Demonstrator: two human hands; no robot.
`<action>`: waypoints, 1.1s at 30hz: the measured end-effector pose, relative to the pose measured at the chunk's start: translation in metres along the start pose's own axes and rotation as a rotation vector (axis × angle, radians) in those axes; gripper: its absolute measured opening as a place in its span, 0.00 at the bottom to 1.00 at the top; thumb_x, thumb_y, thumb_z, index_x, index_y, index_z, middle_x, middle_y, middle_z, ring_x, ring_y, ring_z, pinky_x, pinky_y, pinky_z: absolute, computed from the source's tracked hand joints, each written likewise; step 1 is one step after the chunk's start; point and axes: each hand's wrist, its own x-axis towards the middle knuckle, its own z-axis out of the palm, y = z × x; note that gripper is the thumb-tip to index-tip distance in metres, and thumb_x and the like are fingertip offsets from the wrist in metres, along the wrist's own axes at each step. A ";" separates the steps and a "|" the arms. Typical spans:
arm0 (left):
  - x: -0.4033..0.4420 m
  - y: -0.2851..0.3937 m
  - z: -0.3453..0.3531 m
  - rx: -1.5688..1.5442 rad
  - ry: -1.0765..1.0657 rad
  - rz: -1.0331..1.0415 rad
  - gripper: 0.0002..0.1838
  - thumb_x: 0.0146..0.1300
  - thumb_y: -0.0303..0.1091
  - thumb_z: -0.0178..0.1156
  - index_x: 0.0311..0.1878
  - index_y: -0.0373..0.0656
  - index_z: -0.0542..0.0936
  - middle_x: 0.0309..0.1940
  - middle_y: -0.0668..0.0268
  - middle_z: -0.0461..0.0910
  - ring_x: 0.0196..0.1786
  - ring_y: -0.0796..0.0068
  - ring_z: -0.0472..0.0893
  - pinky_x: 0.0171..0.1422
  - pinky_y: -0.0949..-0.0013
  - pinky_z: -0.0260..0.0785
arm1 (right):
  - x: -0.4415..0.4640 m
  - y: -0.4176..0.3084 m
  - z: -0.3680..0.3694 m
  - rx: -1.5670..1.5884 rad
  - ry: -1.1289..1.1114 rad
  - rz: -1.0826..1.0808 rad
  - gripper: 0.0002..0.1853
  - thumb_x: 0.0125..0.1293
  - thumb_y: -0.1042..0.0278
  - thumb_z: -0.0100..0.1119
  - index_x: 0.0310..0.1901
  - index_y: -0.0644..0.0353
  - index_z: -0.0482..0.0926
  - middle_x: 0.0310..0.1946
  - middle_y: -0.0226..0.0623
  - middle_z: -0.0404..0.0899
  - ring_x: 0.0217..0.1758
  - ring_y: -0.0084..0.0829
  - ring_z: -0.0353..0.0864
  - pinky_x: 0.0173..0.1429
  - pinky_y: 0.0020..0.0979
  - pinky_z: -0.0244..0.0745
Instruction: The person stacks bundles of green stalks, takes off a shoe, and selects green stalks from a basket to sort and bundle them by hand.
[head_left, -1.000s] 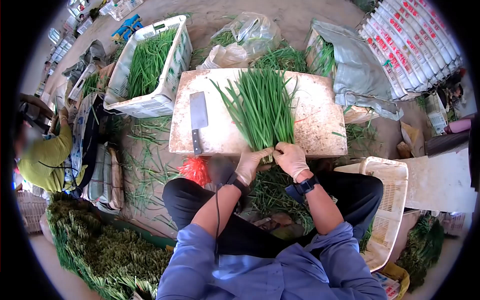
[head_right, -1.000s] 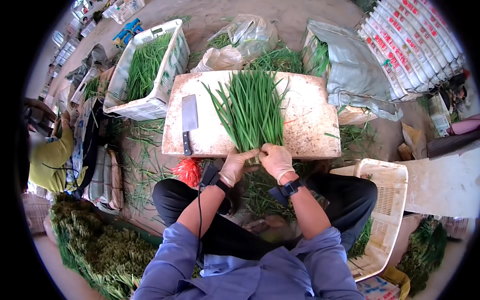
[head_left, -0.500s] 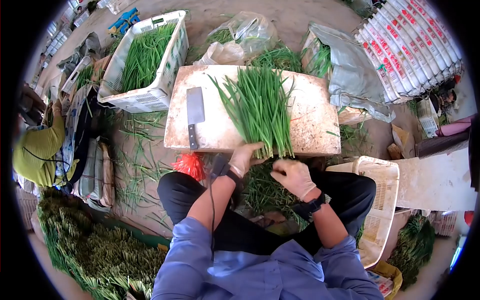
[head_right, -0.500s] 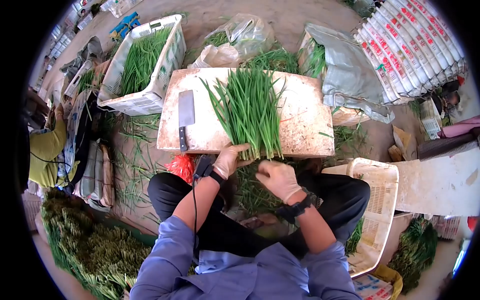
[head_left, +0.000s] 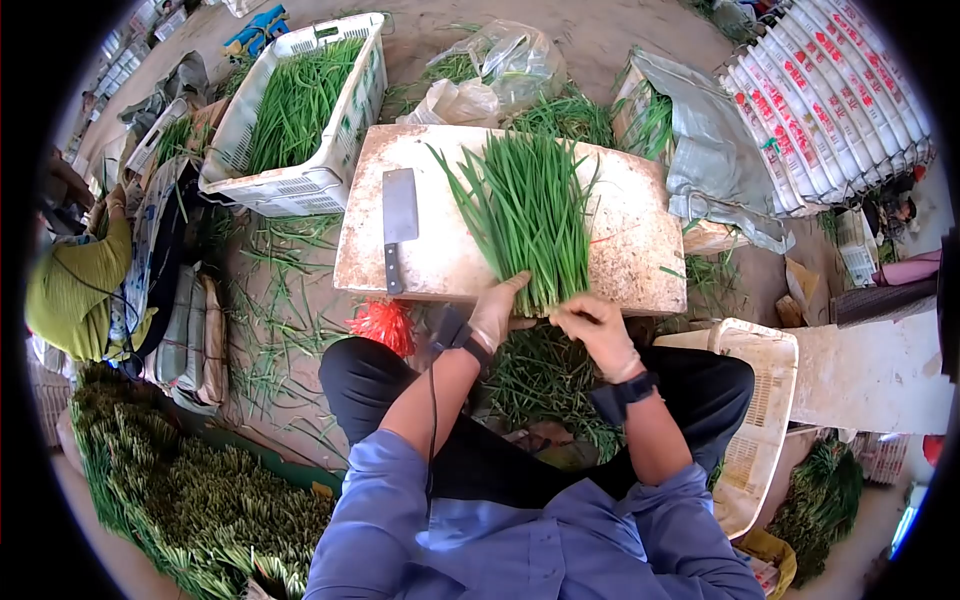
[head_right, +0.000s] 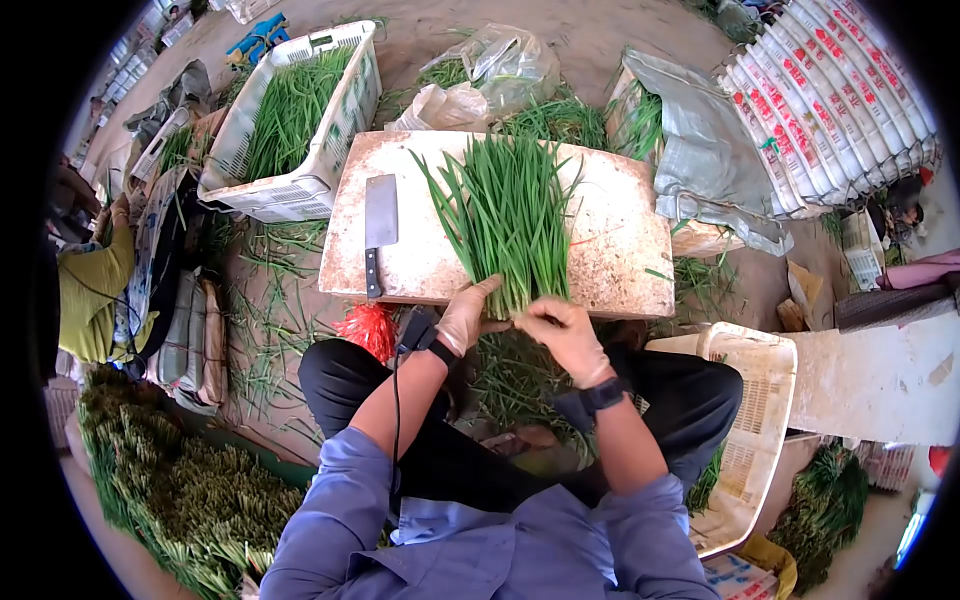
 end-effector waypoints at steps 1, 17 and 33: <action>0.003 -0.002 -0.002 0.014 0.007 -0.005 0.24 0.74 0.45 0.66 0.68 0.47 0.78 0.59 0.65 0.84 0.58 0.63 0.84 0.54 0.45 0.84 | -0.010 -0.005 -0.011 0.155 -0.177 0.047 0.03 0.69 0.74 0.70 0.38 0.64 0.87 0.33 0.31 0.85 0.34 0.18 0.78 0.41 0.26 0.73; -0.009 0.007 0.011 0.105 0.074 0.123 0.24 0.67 0.32 0.71 0.65 0.39 0.79 0.59 0.56 0.84 0.58 0.60 0.84 0.51 0.53 0.83 | 0.009 0.021 0.021 -1.119 0.111 -0.474 0.18 0.64 0.63 0.68 0.55 0.53 0.85 0.44 0.35 0.85 0.46 0.39 0.85 0.51 0.41 0.80; 0.006 0.034 -0.007 1.352 0.411 0.592 0.43 0.63 0.70 0.70 0.58 0.33 0.81 0.42 0.47 0.89 0.47 0.45 0.89 0.52 0.51 0.80 | 0.069 0.048 0.005 -0.859 0.217 -0.072 0.23 0.72 0.58 0.56 0.68 0.48 0.80 0.35 0.51 0.88 0.37 0.56 0.88 0.46 0.54 0.82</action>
